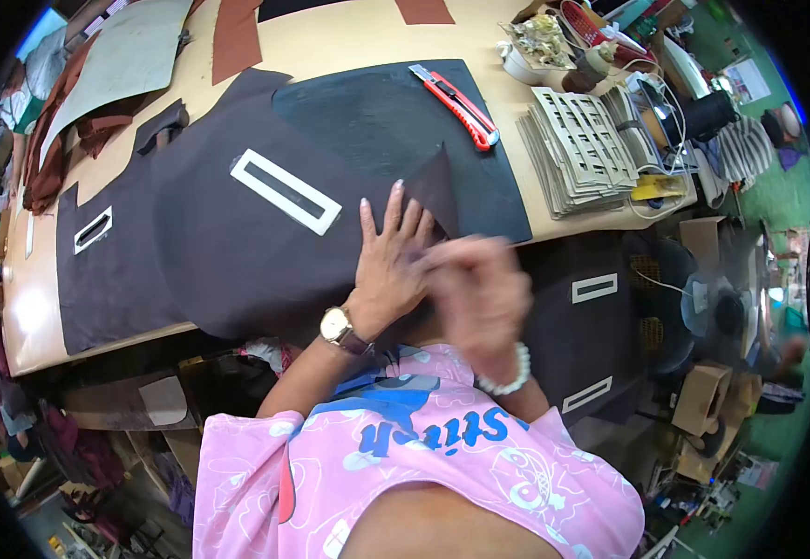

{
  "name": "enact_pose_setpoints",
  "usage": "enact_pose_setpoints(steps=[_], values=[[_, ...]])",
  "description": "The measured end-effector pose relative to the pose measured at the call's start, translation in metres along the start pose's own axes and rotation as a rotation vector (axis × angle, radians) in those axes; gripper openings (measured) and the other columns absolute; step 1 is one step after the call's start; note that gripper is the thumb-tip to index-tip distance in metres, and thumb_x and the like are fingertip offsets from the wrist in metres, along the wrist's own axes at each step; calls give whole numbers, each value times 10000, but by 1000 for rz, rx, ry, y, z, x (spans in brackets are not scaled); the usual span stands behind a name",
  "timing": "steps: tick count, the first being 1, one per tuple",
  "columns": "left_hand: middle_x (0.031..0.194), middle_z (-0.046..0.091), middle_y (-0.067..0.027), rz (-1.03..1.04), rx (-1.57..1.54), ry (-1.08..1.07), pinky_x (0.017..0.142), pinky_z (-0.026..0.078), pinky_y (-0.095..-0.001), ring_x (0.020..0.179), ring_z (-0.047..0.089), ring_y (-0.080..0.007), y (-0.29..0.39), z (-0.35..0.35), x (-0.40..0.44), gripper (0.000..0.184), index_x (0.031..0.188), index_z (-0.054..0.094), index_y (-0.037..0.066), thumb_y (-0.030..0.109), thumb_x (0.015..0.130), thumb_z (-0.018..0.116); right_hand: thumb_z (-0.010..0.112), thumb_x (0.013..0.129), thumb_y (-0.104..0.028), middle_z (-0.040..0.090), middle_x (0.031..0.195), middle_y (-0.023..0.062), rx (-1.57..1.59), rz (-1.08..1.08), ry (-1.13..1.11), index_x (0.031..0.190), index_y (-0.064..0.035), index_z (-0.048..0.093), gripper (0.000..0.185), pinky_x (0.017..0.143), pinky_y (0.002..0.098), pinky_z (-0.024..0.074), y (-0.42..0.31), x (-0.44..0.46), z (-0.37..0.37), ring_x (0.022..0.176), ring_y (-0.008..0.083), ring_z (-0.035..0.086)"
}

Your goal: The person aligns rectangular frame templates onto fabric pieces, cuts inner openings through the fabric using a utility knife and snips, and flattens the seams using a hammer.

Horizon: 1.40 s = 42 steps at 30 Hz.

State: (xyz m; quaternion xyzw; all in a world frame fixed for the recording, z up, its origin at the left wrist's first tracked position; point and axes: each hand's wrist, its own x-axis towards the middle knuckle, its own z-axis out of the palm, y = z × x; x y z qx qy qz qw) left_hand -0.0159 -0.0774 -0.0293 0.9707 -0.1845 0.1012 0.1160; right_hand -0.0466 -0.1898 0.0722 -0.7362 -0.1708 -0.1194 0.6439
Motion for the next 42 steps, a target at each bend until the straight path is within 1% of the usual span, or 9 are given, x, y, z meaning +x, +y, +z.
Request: enact_pose_setpoints(steps=[3, 7, 10, 15, 21, 24, 32, 34, 42], values=[[1419, 350, -124, -17, 22, 21, 1047, 135, -636, 1373, 207, -328, 15, 0, 7, 527, 1322, 432, 78, 369, 888, 498, 551, 866, -142, 605, 974, 168, 71, 245, -545, 1009, 4, 576, 207, 895, 430, 408, 6, -2, 32, 1006, 359, 566], [1464, 293, -152, 48, -22, 146, 1060, 141, -609, 1365, 225, -358, 10, 3, 0, 606, 1389, 366, 83, 418, 895, 466, 515, 851, -201, 525, 1137, 210, -627, -181, -257, 1094, 10, 546, 324, 986, 534, 271, 60, 3, 31, 1190, 395, 402], [1447, 321, -158, 69, -89, -41, 1068, 165, -572, 1364, 238, -344, 5, -17, -8, 622, 1368, 390, 63, 434, 880, 491, 513, 881, -108, 547, 1103, 187, -357, 98, 42, 917, 2, 529, 117, 939, 471, 334, 85, 12, -5, 1082, 357, 489], [1442, 321, -179, -24, -227, 106, 1078, 173, -538, 1351, 261, -358, -9, -36, -20, 632, 1372, 380, 50, 355, 855, 575, 571, 873, -207, 529, 1164, 182, -1033, -26, 163, 943, -20, 562, 200, 974, 487, 312, 109, 20, -56, 1153, 365, 438], [1423, 333, -219, -377, -53, 198, 1052, 210, -574, 1335, 263, -401, -91, -51, -43, 717, 1367, 357, -14, 410, 841, 595, 583, 861, -287, 574, 1105, 167, -1125, -201, 73, 1029, -26, 570, 310, 926, 463, 359, 115, 99, -46, 1099, 319, 494], [1445, 312, -192, -435, 23, 95, 1077, 183, -551, 1359, 233, -359, -125, -63, -45, 844, 1386, 317, -20, 540, 814, 583, 619, 830, -299, 644, 991, 158, -1300, -46, -66, 1045, -29, 590, 346, 831, 464, 425, 128, 144, -35, 922, 325, 611], [1455, 313, -155, -439, -4, 28, 1083, 169, -561, 1363, 230, -350, -136, -67, -43, 934, 1384, 328, -13, 603, 745, 618, 650, 793, -195, 637, 898, 204, -709, 78, -109, 1006, 17, 611, 303, 743, 402, 479, 111, 140, -6, 848, 340, 619], [1456, 313, -155, -439, -21, 49, 1081, 164, -568, 1364, 226, -354, -138, -64, -45, 934, 1383, 331, -11, 599, 740, 626, 608, 840, -142, 622, 726, 144, -417, 119, -168, 977, 17, 574, 213, 592, 337, 485, 80, 112, 28, 655, 228, 628], [1448, 303, -182, -429, -32, 85, 1068, 162, -596, 1362, 230, -346, -138, -60, -47, 1035, 1391, 307, -6, 676, 679, 621, 568, 848, -74, 626, 829, 156, -474, -294, -307, 1160, -46, 575, 314, 633, 395, 490, 79, 66, 109, 704, 317, 626]])
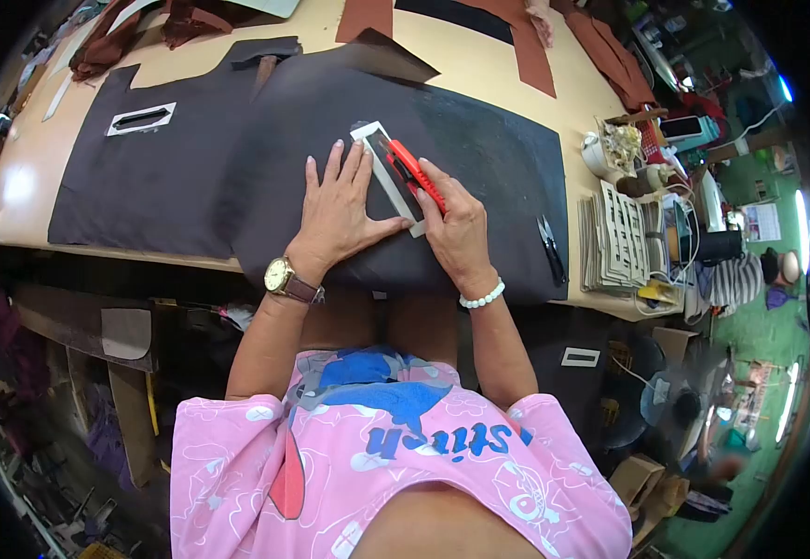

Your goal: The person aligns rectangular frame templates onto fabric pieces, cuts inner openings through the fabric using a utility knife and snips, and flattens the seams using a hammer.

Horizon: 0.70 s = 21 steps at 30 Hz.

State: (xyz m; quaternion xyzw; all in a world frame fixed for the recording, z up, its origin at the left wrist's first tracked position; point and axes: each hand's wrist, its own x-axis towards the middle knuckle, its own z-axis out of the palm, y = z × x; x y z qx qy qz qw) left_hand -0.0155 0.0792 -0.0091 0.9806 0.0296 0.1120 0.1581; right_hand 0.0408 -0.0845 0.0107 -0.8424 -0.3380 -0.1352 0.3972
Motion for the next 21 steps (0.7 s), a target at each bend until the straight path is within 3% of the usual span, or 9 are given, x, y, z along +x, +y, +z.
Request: enact_pose_setpoints(steps=[6, 12, 21], values=[[1449, 302, -182, -11, -19, -4, 1069, 161, -594, 1368, 216, -342, -1, 1, -1, 1031, 1394, 307, 1, 669, 677, 628, 567, 846, -65, 608, 821, 123, -28, 46, -38, 1179, -77, 596, 335, 600, 377, 485, -2, -3, 1, 664, 284, 608], [1450, 299, -185, -15, -35, -3, 1069, 161, -594, 1366, 217, -346, 0, 0, 0, 1022, 1386, 316, -3, 651, 674, 645, 591, 828, -24, 625, 840, 152, -49, 72, -68, 1183, -61, 598, 356, 628, 361, 479, -7, -2, 0, 695, 285, 612], [1447, 306, -179, -23, -65, 3, 1071, 160, -590, 1363, 225, -344, 0, -1, 0, 1016, 1378, 326, -5, 640, 667, 659, 558, 856, -60, 605, 803, 151, -182, 59, -150, 1200, -74, 577, 344, 610, 401, 480, -14, 2, -1, 678, 315, 606]])
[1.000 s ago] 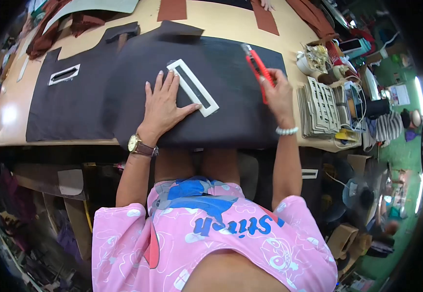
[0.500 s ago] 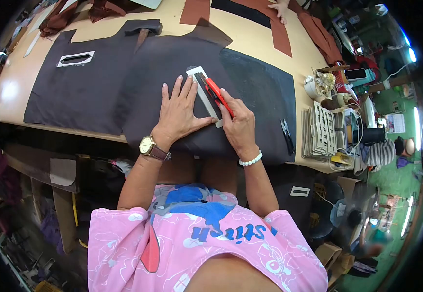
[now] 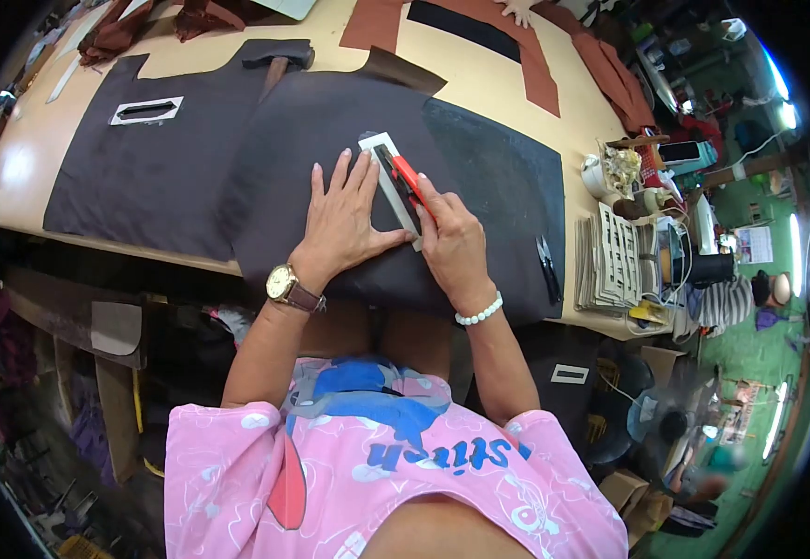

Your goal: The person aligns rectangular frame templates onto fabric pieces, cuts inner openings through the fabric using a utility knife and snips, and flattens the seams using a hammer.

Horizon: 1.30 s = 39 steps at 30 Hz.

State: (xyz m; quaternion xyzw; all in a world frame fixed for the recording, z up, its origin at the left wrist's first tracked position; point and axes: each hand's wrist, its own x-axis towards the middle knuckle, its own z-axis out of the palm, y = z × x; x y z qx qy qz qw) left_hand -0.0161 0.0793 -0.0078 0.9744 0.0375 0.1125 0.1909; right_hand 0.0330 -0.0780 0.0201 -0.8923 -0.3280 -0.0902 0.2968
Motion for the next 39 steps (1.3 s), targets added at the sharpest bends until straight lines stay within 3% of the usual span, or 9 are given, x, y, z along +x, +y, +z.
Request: enact_pose_setpoints(steps=[3, 7, 10, 14, 17, 20, 29, 32, 39], values=[[1445, 309, -175, 0, 4, 6, 1071, 159, -591, 1362, 228, -341, -1, 2, 0, 1015, 1376, 327, -3, 639, 664, 662, 524, 880, -112, 615, 811, 163, -255, -24, -161, 1188, -93, 576, 313, 608, 432, 493, -21, 19, -20, 703, 345, 616], [1442, 314, -171, -2, -7, 13, 1070, 162, -592, 1360, 234, -333, 0, 1, 0, 1016, 1370, 336, -3, 644, 658, 663, 518, 818, -65, 644, 750, 191, -390, -153, -282, 980, -23, 612, 192, 583, 427, 529, -33, 57, -36, 687, 366, 654], [1439, 319, -166, -8, -15, 15, 1070, 165, -591, 1359, 239, -327, 0, 1, -1, 1014, 1366, 343, -1, 646, 654, 664, 512, 823, -76, 644, 743, 203, -371, -212, -341, 986, -25, 615, 199, 604, 431, 530, -31, 69, -40, 691, 362, 656], [1434, 326, -160, -9, -25, 22, 1070, 167, -590, 1357, 245, -322, -1, 3, 0, 1012, 1363, 351, 2, 642, 648, 671, 521, 831, -82, 643, 748, 203, -409, -123, -435, 1033, -35, 610, 226, 606, 429, 525, -40, 66, -45, 693, 353, 654], [1432, 330, -156, -19, -36, 39, 1069, 169, -590, 1356, 248, -318, -1, 2, -1, 1011, 1360, 356, 2, 634, 641, 683, 504, 886, -138, 637, 743, 193, -357, -69, -420, 1113, -86, 596, 251, 643, 469, 490, -36, 58, -46, 720, 385, 618], [1431, 330, -153, -26, -47, 45, 1070, 170, -589, 1356, 249, -314, 0, 2, -1, 1007, 1355, 362, 3, 626, 636, 693, 536, 845, -84, 637, 762, 193, -383, -138, -402, 1135, -53, 570, 294, 602, 440, 516, -31, 47, -50, 696, 359, 644], [1430, 333, -144, -32, -32, 30, 1075, 170, -581, 1356, 252, -309, 0, 0, 0, 1004, 1346, 377, 4, 635, 632, 691, 515, 888, -122, 618, 726, 178, -420, -129, -364, 1174, -73, 552, 293, 563, 433, 509, -26, 9, -64, 650, 354, 635], [1429, 336, -144, -29, -26, 36, 1074, 173, -580, 1354, 254, -308, 0, 1, 0, 1013, 1345, 380, -1, 651, 631, 684, 523, 897, -150, 611, 763, 176, -411, -25, -390, 1204, -124, 538, 309, 604, 461, 478, -30, -2, -69, 687, 374, 609], [1433, 333, -150, -15, -10, 50, 1072, 169, -585, 1356, 253, -318, 0, 3, 0, 1022, 1357, 367, 6, 655, 633, 681, 524, 892, -132, 592, 732, 166, -412, 25, -399, 1216, -121, 537, 324, 584, 457, 459, -29, -38, -87, 654, 363, 596]])
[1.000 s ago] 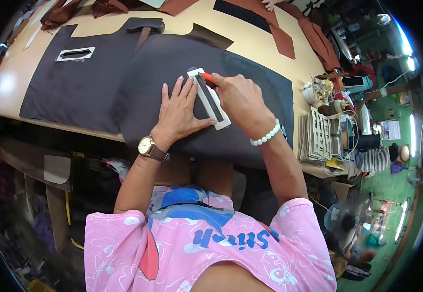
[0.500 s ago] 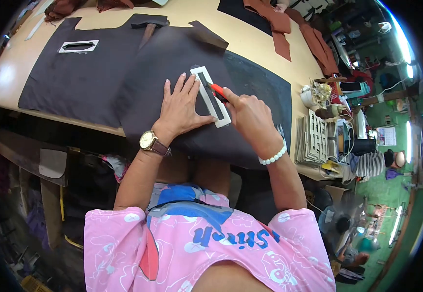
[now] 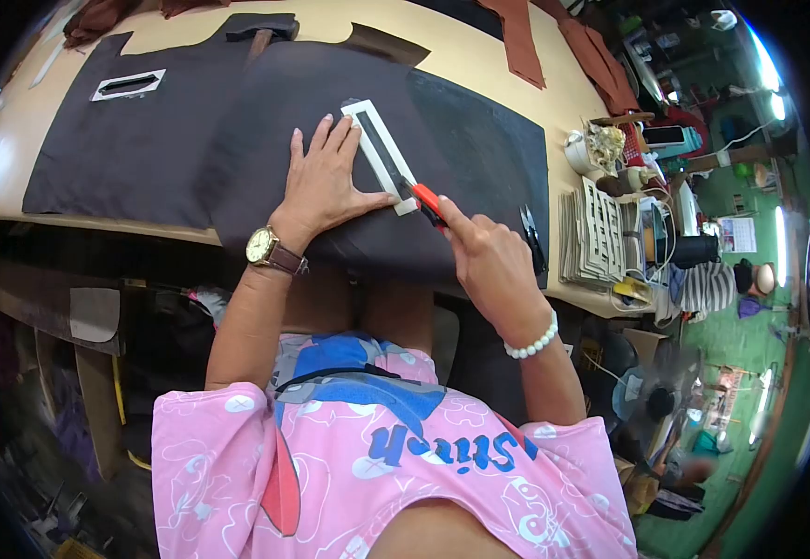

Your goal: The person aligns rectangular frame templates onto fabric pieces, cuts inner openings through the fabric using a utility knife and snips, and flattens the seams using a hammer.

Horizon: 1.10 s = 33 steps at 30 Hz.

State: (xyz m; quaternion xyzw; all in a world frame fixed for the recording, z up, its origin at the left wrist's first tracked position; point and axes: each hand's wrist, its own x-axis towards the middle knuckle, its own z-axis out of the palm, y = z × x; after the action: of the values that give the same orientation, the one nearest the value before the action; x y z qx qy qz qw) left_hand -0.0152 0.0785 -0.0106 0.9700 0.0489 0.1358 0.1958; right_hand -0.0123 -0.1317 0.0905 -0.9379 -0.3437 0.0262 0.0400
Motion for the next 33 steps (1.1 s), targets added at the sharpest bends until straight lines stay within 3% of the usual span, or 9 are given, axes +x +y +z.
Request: enact_pose_setpoints(steps=[5, 7, 9, 11, 16, 20, 23, 27, 33], values=[[1438, 328, -153, 7, 2, -13, 1077, 153, -583, 1359, 245, -332, 0, -2, 0, 1031, 1370, 353, 13, 657, 634, 679, 561, 877, -123, 608, 760, 166, 108, -13, 73, 1216, -98, 569, 340, 590, 426, 469, 12, -8, 5, 629, 311, 611], [1449, 307, -154, -3, 29, -34, 1081, 158, -573, 1363, 231, -337, 1, -2, 1, 1038, 1370, 347, 3, 653, 633, 681, 596, 854, -159, 641, 759, 168, 506, -98, 119, 1174, -63, 606, 335, 612, 382, 504, 54, 4, 17, 662, 328, 639], [1452, 304, -152, 17, -2, 27, 1077, 152, -586, 1364, 230, -337, 1, -1, -1, 1043, 1373, 343, 4, 643, 627, 693, 606, 861, -167, 644, 719, 159, 863, 245, -99, 1117, -9, 626, 301, 563, 326, 494, 72, 15, -4, 592, 207, 631], [1455, 301, -152, 68, -10, 97, 1075, 145, -593, 1367, 225, -336, 4, -3, 1, 1027, 1377, 344, 18, 623, 630, 705, 583, 877, -200, 630, 687, 143, 832, 342, 105, 1041, 9, 634, 270, 519, 312, 482, 92, 31, -3, 541, 188, 602], [1461, 300, -151, 180, -68, 222, 1075, 128, -600, 1377, 213, -330, 19, -20, -3, 946, 1381, 358, 67, 552, 657, 727, 567, 861, -257, 641, 845, 152, 351, 392, 532, 985, -21, 650, 279, 725, 393, 489, 175, 78, 61, 784, 275, 626], [1452, 327, -143, 226, -193, 235, 1084, 120, -586, 1373, 232, -329, 41, -34, -15, 921, 1386, 357, 91, 502, 660, 748, 587, 832, -214, 606, 950, 125, 31, 341, 633, 955, -44, 679, 229, 843, 433, 434, 175, 85, 84, 914, 318, 563], [1437, 357, -140, 257, -303, 230, 1090, 118, -572, 1365, 258, -331, 55, -31, -18, 908, 1366, 374, 100, 470, 640, 776, 586, 854, -205, 624, 952, 138, 194, 157, 758, 950, -30, 680, 221, 818, 393, 454, 118, 75, 49, 910, 289, 589], [1434, 364, -138, 307, -351, 161, 1084, 124, -580, 1358, 274, -334, 75, -21, -27, 814, 1316, 416, 100, 417, 660, 778, 596, 894, -203, 659, 803, 59, 1369, 99, 302, 909, 24, 662, 237, 676, 220, 465, 30, 53, 32, 757, 100, 598], [1366, 458, -131, 375, -484, 57, 1073, 135, -591, 1346, 295, -347, 74, -17, -45, 723, 1282, 451, 100, 323, 679, 781, 572, 898, -177, 519, 577, -15, 1546, 328, 456, 709, -49, 593, 230, 483, 200, 348, 45, 52, 54, 520, 43, 445]])
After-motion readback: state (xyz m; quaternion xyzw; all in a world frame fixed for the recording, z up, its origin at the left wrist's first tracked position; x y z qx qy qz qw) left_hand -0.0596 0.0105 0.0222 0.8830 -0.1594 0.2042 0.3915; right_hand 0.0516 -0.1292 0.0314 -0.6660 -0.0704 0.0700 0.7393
